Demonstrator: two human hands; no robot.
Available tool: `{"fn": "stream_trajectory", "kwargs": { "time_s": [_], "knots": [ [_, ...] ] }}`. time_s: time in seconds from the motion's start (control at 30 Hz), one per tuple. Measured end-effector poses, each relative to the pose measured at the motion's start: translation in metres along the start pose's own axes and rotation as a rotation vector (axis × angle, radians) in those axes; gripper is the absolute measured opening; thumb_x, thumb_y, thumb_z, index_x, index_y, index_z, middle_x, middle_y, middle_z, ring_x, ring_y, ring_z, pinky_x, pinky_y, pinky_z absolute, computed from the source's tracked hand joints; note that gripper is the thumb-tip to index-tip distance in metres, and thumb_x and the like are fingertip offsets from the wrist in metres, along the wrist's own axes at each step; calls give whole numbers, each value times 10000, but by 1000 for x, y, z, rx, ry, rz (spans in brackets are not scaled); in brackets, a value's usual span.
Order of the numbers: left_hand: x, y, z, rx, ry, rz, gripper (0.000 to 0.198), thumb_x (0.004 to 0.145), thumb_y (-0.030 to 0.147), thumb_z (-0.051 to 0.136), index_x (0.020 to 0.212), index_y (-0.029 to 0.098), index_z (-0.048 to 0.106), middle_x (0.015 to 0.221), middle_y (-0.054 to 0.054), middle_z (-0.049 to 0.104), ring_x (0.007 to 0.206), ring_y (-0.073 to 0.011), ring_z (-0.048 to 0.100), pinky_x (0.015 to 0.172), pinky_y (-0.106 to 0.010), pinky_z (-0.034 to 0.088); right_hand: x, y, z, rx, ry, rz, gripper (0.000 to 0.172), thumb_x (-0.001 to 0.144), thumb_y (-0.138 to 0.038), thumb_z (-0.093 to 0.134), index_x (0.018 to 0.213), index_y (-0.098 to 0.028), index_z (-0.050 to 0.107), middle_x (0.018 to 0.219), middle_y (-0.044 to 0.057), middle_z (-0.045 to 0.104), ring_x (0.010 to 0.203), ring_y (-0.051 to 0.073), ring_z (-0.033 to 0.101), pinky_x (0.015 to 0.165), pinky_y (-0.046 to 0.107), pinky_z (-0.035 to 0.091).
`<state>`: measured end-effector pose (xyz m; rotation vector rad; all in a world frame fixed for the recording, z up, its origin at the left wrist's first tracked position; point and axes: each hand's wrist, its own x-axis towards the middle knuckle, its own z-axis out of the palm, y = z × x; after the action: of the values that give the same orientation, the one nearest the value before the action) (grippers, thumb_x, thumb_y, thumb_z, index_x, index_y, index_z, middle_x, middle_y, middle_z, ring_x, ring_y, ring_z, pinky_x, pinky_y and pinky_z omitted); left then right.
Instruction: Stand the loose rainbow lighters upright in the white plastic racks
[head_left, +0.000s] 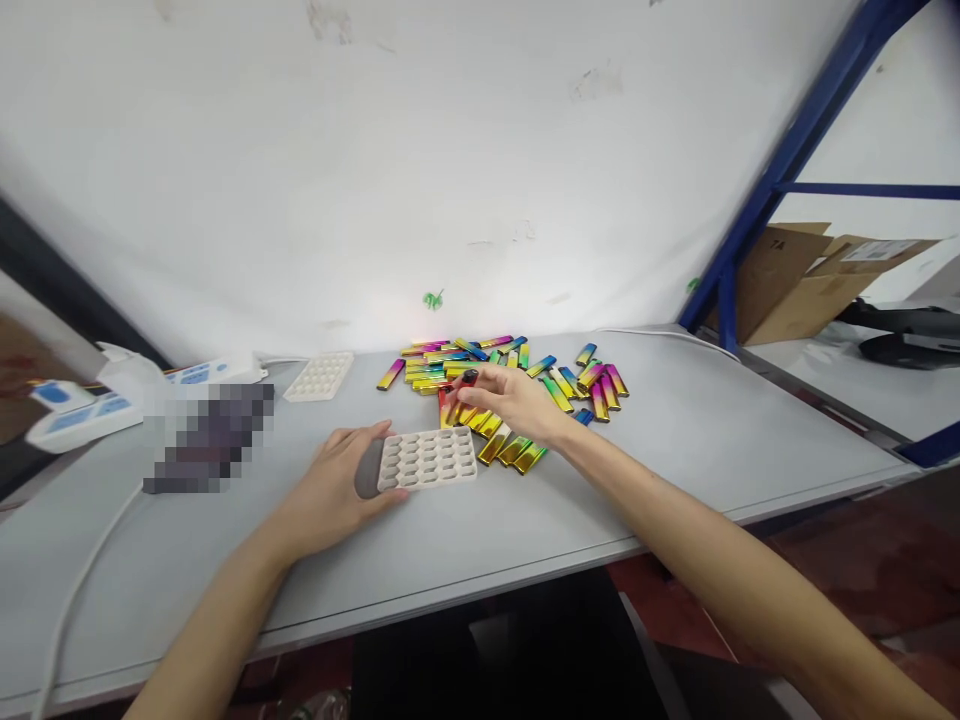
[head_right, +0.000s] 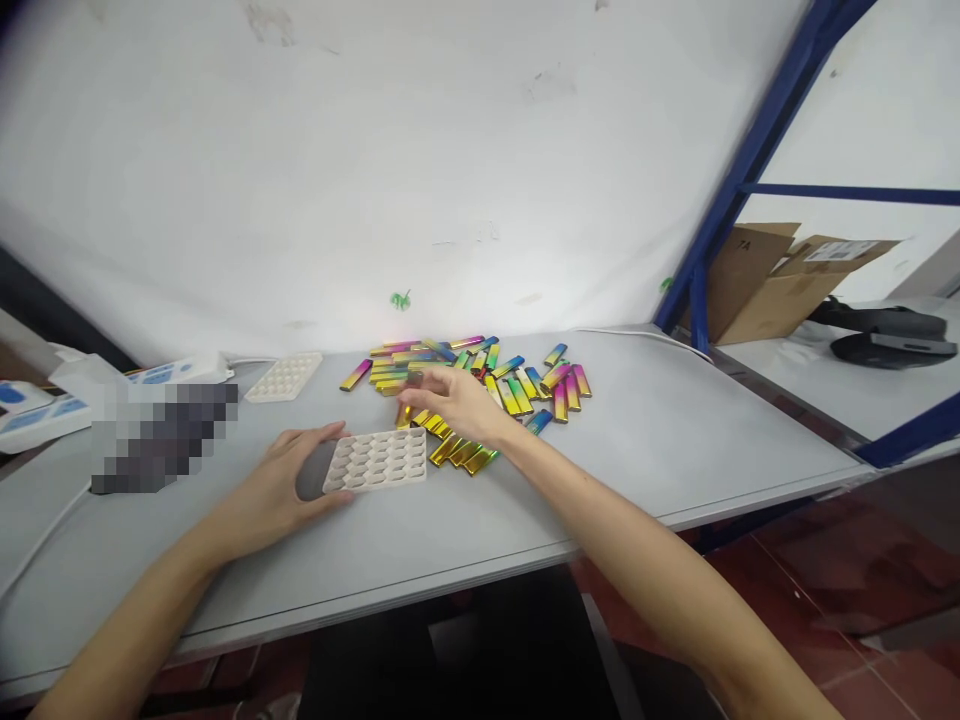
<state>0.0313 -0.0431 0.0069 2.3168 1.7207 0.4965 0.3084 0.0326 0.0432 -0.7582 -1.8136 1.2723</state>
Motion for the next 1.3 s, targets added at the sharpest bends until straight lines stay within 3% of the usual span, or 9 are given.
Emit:
{"fn": "stream_trajectory", "kwargs": {
  "time_s": [0.13, 0.3, 0.5, 0.8, 0.93, 1.0, 1.13, 1.23, 1.3],
  "knots": [
    [2, 1, 0, -48, 9, -10, 849, 782, 629, 693, 1465, 195, 437, 1424, -110, 547, 1367, -324, 416, 1156, -459, 357, 25, -14, 39, -180, -9, -16, 322, 865, -448, 714, 751, -193, 555, 743, -7, 685, 707, 156, 654, 655, 281, 459],
    [2, 3, 0, -86, 14, -7, 790, 764, 629, 714, 1395, 208, 491, 1296, -99, 596, 1285, -327, 459, 1094, -463, 406, 49, -12, 71, -512, -14, -141, 381, 881, -391, 722, 652, -190, 494, 649, -36, 582, 638, 119, 535, 599, 259, 349],
    [2, 7, -1, -145, -3, -46, 812, 742, 631, 732, 1389, 207, 484, 1263, -99, 597, 1283, -331, 447, 1084, -463, 401, 51, -7, 75, -670, -58, -155, 248, 924, -318, 688, 762, -171, 572, 738, 2, 648, 668, 123, 541, 615, 255, 332],
    [2, 9, -2, -144, 11, -49, 816, 744, 639, 727, 1408, 237, 475, 1215, -82, 604, 1228, -328, 486, 1032, -445, 434, 54, -1, 75, -778, -96, -54, 286, 879, -417, 718, 756, -181, 614, 781, 21, 693, 712, 148, 596, 612, 260, 352],
    [3, 8, -1, -136, 20, -31, 815, 737, 646, 729, 1403, 242, 489, 1284, -82, 594, 1275, -328, 464, 1081, -446, 407, 52, 2, 66, -694, -155, -54, 280, 842, -442, 755, 921, -179, 701, 923, 37, 743, 846, 169, 656, 703, 266, 417],
    [3, 8, -1, -134, 22, -29, 811, 738, 642, 731, 1401, 242, 491, 1317, -83, 586, 1303, -329, 447, 1103, -453, 392, 47, 0, 53, -625, -113, -70, 307, 871, -447, 719, 1031, -186, 717, 1004, 43, 750, 914, 176, 667, 772, 280, 445],
    [2, 6, -1, -137, 13, -32, 807, 745, 641, 725, 1400, 232, 490, 1356, -92, 572, 1330, -331, 436, 1121, -464, 387, 22, -5, 12, -672, -6, -88, 311, 985, -376, 509, 873, -187, 730, 907, 47, 737, 802, 181, 644, 753, 329, 464],
    [2, 6, -1, -133, 15, -43, 840, 729, 651, 729, 1413, 229, 484, 1361, -99, 566, 1338, -342, 440, 1130, -476, 384, -6, -5, -16, -757, -198, -102, 153, 882, -212, 598, 939, -210, 740, 974, 47, 737, 908, 210, 651, 832, 360, 490],
    [2, 6, -1, -127, 18, -55, 860, 719, 659, 730, 1424, 235, 479, 1359, -97, 564, 1336, -346, 451, 1132, -475, 386, -23, -2, -25, -822, -284, -136, 253, 830, -198, 657, 1069, -222, 737, 1086, 72, 714, 1037, 246, 626, 921, 400, 487]
  ]
}}
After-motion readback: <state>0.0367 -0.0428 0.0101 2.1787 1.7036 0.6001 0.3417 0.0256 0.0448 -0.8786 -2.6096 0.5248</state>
